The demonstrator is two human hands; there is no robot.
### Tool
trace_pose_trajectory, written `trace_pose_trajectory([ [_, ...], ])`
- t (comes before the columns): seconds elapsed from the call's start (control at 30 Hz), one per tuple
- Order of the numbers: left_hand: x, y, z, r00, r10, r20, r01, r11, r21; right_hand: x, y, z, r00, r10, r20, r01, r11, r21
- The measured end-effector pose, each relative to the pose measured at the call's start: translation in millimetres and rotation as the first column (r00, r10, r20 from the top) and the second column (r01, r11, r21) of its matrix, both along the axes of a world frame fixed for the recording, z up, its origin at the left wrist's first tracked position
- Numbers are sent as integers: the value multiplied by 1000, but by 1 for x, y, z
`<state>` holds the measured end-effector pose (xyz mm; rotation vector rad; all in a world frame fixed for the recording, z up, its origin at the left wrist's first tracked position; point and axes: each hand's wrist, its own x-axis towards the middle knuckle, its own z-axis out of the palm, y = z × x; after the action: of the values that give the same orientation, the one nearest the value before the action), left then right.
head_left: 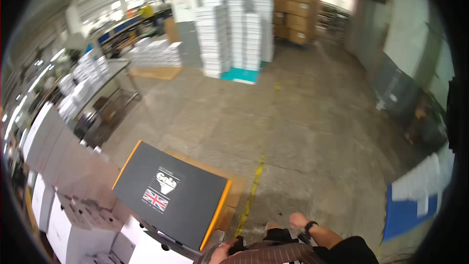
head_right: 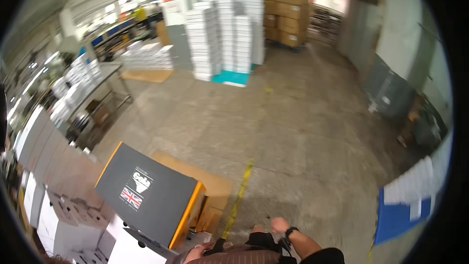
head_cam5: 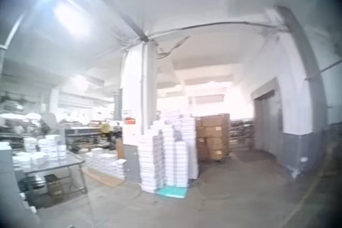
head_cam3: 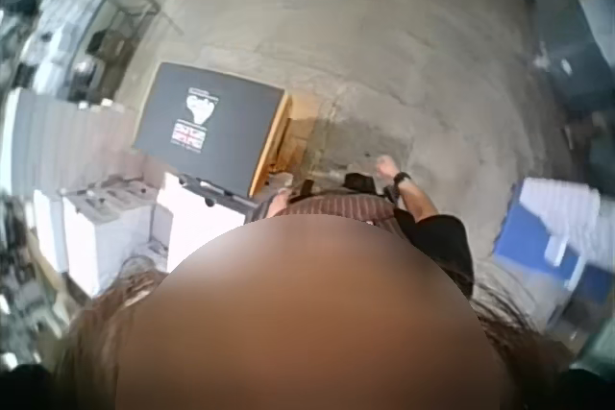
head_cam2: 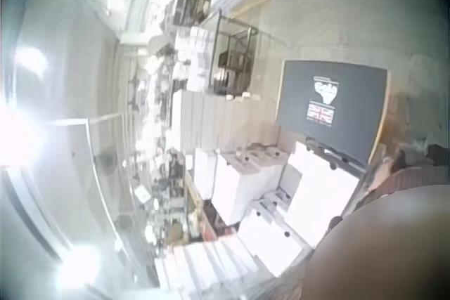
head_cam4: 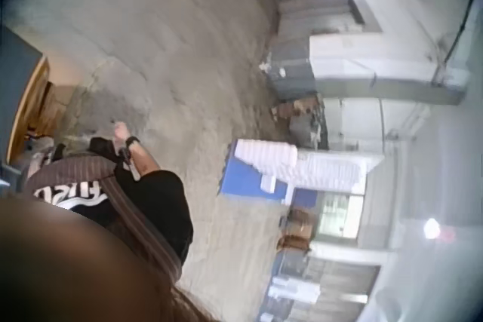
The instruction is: Stacking shoeboxes from a workbench onto a vertical pile.
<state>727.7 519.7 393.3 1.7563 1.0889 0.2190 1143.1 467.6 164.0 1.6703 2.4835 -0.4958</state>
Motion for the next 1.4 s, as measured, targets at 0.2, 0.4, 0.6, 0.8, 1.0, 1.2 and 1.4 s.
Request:
trace_pose_trajectory([
  [0.2,67,70,-65,982,99,-158,-105,994,-29,206,56,-81,968,240,69,-166,826,-539],
  [0.4,119,89,-101,698,698,-161,-682,578,-448,217,359,29,985,-5,175,86,882,-464],
  [0.6,156,102,-239,540,839,-72,-766,454,-455,95,638,74,861,-246,-446,134,954,-267],
  [0.8,118,258,-322,355,935,9,-833,320,-451,-20,757,80,852,-200,-484,-83,861,-502],
  [1.0,78,462,-247,367,883,-292,-930,343,-134,17,858,64,962,-216,-164,45,724,-688],
  [1.2,-115,645,-182,134,974,-181,-990,126,-56,45,1058,-18,978,176,112,-81,813,-576],
  [1.4,-178,726,-215,-115,953,-279,-928,-203,-311,-90,1318,-92,619,780,90,-753,622,-216],
])
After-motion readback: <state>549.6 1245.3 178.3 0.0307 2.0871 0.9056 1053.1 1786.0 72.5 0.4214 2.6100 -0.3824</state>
